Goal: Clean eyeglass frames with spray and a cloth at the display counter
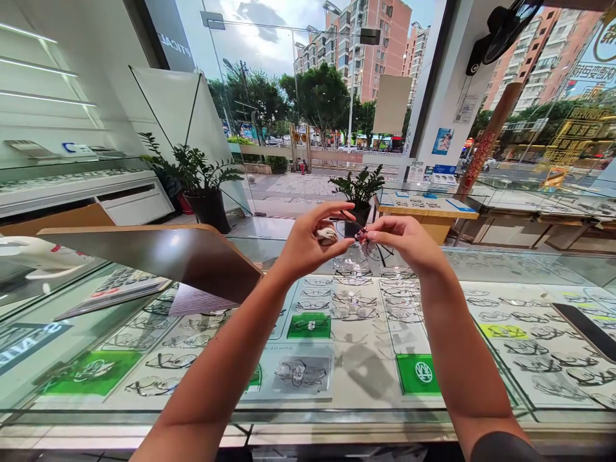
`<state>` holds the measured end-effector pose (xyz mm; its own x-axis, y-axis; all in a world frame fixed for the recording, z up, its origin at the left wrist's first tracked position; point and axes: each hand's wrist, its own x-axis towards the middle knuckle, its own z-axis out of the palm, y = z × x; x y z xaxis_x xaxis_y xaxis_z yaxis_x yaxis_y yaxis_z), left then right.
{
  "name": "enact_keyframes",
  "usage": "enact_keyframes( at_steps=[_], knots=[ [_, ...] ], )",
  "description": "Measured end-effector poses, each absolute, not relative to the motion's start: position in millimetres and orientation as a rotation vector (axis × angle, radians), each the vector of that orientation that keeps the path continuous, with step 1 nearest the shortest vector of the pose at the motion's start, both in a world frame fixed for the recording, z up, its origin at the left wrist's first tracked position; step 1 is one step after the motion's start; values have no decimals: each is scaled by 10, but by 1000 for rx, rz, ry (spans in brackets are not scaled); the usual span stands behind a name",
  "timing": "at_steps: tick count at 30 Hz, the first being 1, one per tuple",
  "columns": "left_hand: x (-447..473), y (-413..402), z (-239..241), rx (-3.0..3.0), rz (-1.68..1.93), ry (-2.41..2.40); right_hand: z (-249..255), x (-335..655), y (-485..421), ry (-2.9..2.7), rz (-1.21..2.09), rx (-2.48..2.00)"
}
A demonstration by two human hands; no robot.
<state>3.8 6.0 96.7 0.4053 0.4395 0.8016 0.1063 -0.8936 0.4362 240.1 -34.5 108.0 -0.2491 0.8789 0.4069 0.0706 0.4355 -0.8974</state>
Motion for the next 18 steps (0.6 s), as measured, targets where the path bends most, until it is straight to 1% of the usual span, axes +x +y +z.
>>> enact_keyframes(
  at_steps=[2,5,7,8,10,12,15,18],
  knots=[
    [64,13,969,2374,1566,511,1098,2420,-358,-1590,944,-845],
    [145,-91,951,2333,1934,694,1087,2424,-345,-1501,877,-857],
    [218,-160,924,2293,2041,803,1055,2386,-326,-1454,801,-886],
    [254,-184,907,2276,1989,824,1035,2352,-320,-1444,754,-904],
    [318,-194,868,2191,1759,826,993,2255,-326,-1457,620,-941],
    [359,-151,827,2016,1576,826,959,2143,-354,-1506,408,-991],
    [374,-24,771,1821,1484,854,933,2003,-416,-1593,110,-1105],
    [352,106,730,1761,1482,888,935,1955,-465,-1706,46,-1219]
  ],
)
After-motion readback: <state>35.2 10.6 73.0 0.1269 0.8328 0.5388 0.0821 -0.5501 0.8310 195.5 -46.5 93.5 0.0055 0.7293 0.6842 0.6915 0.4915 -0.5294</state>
